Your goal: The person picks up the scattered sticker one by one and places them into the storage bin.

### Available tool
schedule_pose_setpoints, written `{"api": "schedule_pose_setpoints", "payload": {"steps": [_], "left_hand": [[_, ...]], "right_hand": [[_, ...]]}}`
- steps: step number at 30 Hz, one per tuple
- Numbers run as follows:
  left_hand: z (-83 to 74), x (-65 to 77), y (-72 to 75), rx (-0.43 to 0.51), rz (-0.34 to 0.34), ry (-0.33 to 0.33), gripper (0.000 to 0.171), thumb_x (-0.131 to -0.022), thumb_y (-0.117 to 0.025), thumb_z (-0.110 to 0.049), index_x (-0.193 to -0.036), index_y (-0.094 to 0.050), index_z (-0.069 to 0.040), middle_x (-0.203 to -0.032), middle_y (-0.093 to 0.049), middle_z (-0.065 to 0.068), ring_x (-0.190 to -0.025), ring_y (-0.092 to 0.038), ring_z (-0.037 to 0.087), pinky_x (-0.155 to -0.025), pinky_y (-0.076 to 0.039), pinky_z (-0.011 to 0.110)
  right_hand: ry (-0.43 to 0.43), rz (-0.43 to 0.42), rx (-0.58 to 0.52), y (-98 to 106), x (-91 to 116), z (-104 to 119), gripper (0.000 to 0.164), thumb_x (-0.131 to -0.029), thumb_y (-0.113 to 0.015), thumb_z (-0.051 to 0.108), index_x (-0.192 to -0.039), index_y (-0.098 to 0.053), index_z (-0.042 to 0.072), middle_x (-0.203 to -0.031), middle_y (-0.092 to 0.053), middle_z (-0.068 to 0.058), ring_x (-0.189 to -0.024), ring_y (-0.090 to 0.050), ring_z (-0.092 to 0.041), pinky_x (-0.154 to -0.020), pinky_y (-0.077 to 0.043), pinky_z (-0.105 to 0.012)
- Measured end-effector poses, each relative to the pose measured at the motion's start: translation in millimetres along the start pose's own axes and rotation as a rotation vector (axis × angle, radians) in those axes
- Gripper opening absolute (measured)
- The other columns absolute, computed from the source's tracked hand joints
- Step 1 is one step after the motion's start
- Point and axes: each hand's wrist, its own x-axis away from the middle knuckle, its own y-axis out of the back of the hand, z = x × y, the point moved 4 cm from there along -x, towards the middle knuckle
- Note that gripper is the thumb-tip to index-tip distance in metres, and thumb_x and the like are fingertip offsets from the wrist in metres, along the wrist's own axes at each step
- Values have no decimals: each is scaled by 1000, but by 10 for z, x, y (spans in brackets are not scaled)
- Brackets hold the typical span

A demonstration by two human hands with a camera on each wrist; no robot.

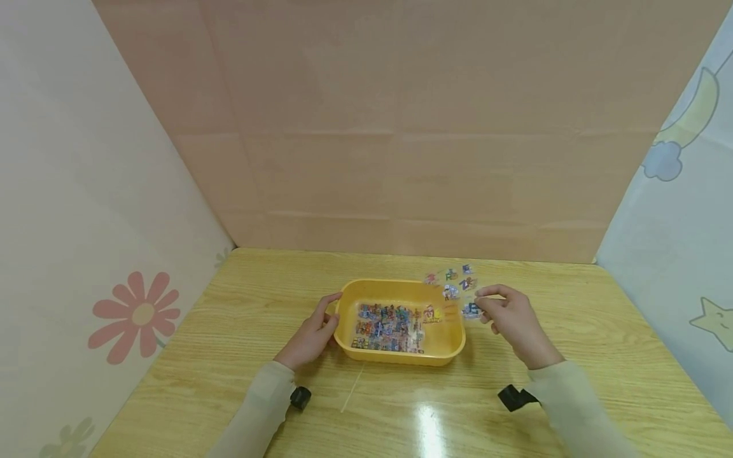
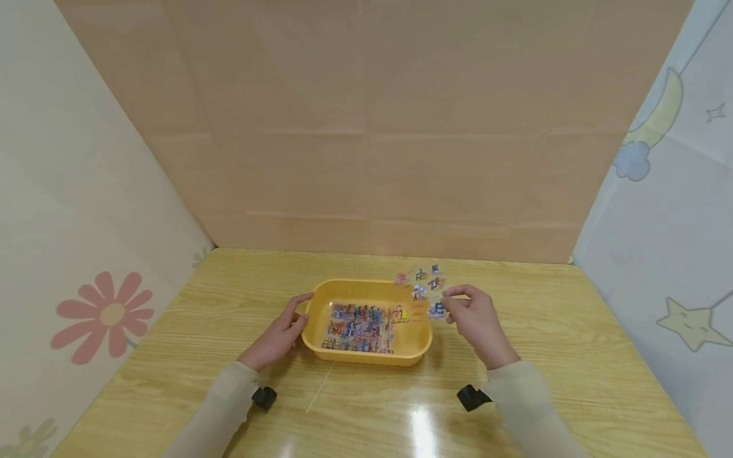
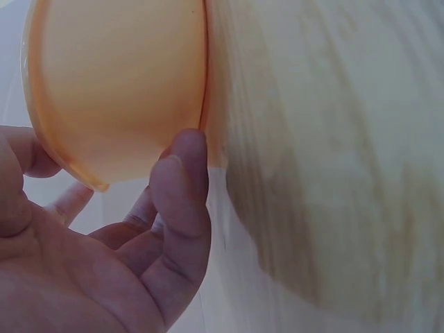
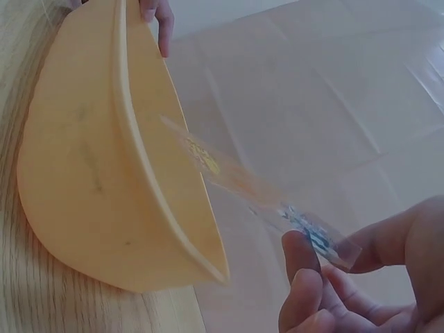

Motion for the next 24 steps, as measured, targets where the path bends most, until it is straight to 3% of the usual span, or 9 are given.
{"api": "schedule_pose_setpoints", "payload": {"steps": [4, 12, 17, 20, 24], "left_hand": [[1, -2, 0, 3, 4, 2, 47, -110, -39, -25, -156, -29, -27, -95, -61, 12, -66, -58, 26, -55, -49, 36], [-3, -4, 1, 4, 1, 2, 47, -110, -40, -26, -156, -29, -28, -95, -61, 11, -68, -59, 25, -55, -49, 36], [-10, -3, 2, 3, -1, -7, 47, -110, -40, -25, -156, -29, -27, -96, -61, 12, -69, -60, 25, -56, -50, 37], [-8, -1, 1, 2, 0, -6, 47, -110, -39, -26, -156, -29, -28, -96, -61, 12, -69, -60, 25, -58, -50, 37], [-2, 3, -2, 4, 0, 0, 47, -110, -39, -26, -156, -29, -28, -96, -61, 13, -70, -59, 25, -58, -50, 37]], "right_hand": [[6, 18, 10, -71, -4, 28, 38, -103, -56, 22, -131, -52, -3, -81, -66, -3, -67, -55, -12, -54, -45, -28], [13, 58, 34, -235, -16, 37, 38, -101, -58, 22, -130, -53, -1, -114, -69, -18, -76, -63, -22, -54, -44, -31], [14, 78, 62, -352, -29, 44, 35, -99, -59, 20, -126, -56, -1, -95, -72, -12, -68, -60, -21, -60, -47, -35], [12, 81, 68, -420, -46, 57, 32, -97, -59, 16, -124, -57, -2, -83, -72, -8, -61, -58, -19, -55, -45, -33], [-3, 84, 91, -498, -48, 68, 30, -95, -59, 14, -122, -58, 0, -85, -72, -8, -59, -56, -20, -47, -38, -29]]}}
